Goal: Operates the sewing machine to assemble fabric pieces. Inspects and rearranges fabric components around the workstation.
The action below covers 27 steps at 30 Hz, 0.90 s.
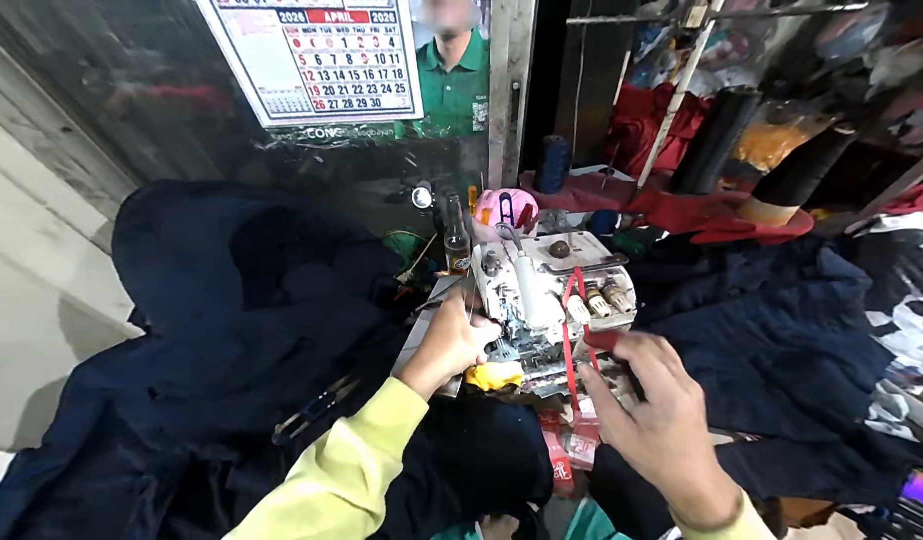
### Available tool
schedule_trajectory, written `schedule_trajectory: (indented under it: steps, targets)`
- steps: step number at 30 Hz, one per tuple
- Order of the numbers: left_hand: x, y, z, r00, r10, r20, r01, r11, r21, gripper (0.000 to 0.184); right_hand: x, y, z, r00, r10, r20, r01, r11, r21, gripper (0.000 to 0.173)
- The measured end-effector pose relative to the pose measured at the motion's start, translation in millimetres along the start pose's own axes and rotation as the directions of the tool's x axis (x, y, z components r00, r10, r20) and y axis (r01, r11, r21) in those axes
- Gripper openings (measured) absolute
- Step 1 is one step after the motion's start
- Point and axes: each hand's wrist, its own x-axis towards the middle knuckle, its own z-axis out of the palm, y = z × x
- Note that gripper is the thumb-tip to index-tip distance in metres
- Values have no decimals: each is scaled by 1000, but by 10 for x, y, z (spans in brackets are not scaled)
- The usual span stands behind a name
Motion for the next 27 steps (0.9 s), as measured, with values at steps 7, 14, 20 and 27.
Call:
schedule_trajectory:
  steps: [7,14,20,27]
  targets:
    - [35,-79,2,999,29,-36,-27,998,51,42,419,-2,577,989,-90,-120,64,977,-204,30]
    - [17,-60,-8,1000,27,-13,-26,998,57,39,471,-3,816,956,-48,-289,-28,968,-251,28]
    - [-2,-35,-10,1000,9,0,-9,999,48,38,463,1,844,939,-55,-339,-25,973,-228,21]
    - [-77,-21,-134,1000,-9,30,1,974,228,38,445,21,778,944,-70,-323,-2,976,-216,16]
